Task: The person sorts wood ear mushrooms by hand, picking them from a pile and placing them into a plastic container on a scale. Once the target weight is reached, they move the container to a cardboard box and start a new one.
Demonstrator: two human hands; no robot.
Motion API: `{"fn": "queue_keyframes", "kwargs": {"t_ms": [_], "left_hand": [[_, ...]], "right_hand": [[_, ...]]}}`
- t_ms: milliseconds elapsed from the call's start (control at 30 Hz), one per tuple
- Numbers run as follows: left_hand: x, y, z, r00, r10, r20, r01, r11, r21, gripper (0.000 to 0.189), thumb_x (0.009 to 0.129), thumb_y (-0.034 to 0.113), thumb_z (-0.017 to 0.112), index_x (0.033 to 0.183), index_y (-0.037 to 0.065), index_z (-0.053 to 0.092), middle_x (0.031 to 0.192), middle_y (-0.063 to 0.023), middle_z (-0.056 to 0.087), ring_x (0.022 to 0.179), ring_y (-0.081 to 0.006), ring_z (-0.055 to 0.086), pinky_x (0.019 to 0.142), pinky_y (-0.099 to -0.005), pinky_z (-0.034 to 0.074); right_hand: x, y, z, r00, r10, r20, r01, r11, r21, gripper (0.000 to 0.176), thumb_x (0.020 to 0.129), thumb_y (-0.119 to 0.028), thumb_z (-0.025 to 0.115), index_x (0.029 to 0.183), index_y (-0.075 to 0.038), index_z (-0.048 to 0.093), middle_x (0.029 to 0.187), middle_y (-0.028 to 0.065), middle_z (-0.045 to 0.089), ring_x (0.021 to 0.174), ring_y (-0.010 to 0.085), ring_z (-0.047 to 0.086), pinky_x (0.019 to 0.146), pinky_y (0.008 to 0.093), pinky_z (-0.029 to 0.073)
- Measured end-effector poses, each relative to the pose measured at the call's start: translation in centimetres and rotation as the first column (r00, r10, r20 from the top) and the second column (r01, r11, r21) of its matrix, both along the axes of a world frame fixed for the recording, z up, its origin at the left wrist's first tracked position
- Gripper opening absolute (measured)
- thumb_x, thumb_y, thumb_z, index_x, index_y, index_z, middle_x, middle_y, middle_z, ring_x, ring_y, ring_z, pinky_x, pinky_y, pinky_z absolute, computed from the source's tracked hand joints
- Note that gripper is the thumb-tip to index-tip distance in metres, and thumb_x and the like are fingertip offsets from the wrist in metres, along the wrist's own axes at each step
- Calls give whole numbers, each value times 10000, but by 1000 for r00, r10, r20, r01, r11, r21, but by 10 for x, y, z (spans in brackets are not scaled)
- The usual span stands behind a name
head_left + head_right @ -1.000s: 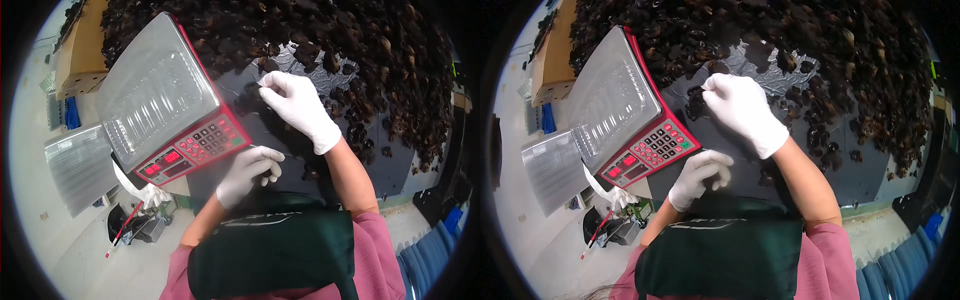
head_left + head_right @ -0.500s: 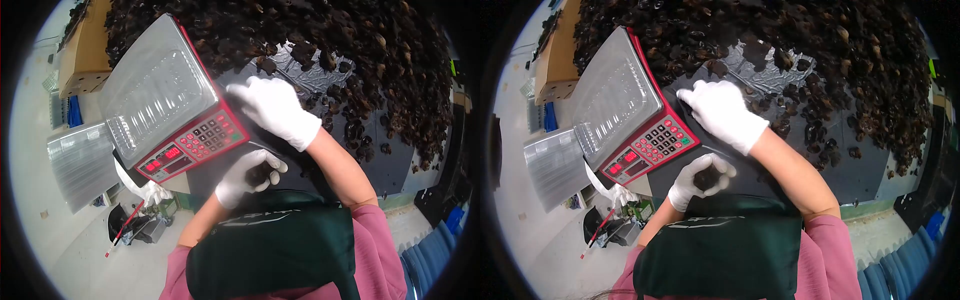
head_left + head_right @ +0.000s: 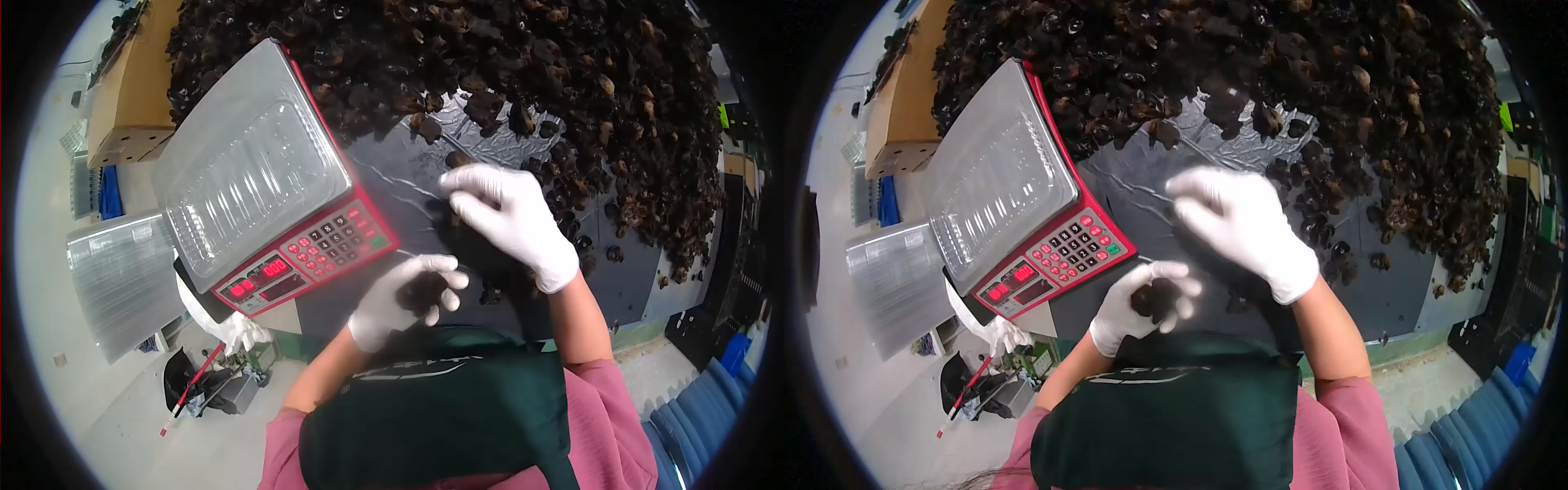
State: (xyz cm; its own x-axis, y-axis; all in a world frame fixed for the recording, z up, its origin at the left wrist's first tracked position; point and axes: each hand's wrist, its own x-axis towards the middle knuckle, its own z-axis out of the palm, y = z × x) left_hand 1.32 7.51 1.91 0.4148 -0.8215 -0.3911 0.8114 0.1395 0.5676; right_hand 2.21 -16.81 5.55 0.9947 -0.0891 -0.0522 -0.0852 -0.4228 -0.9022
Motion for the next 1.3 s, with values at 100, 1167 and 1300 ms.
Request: {"fn": "queue_keyframes", "kwargs": {"t_ms": [100, 1167, 1300], "left_hand": [[-3, 3, -6, 953, 12, -303, -38, 996, -79, 306, 991, 152, 587, 1245, -17, 613, 1177, -209, 673, 804, -226, 647, 593, -285, 495], [-2, -9, -2, 974, -19, -227, 5, 998, -62, 283, 1004, 287, 600, 1157, 55, 651, 1225, -241, 683, 966, -345, 723, 525, -312, 515], [-3, -5, -5, 983, -20, -183, 0, 994, -110, 257, 1002, 267, 587, 1131, 54, 652, 1272, -276, 667, 937, -362, 733, 501, -312, 514]], "right_hand": [[43, 14, -21, 961, -40, 275, 119, 954, -277, 214, 908, -178, 718, 1085, -62, 746, 945, 83, 757, 741, 210, 721, 705, 313, 571], [33, -44, -30, 916, -310, 255, 395, 808, -438, 419, 909, -190, 689, 1324, -151, 651, 920, 78, 731, 789, 273, 718, 713, 370, 569], [47, -51, -52, 976, -80, 200, 197, 710, -676, 244, 895, -196, 698, 1137, -162, 688, 855, 74, 701, 796, 306, 704, 688, 421, 551]]}}
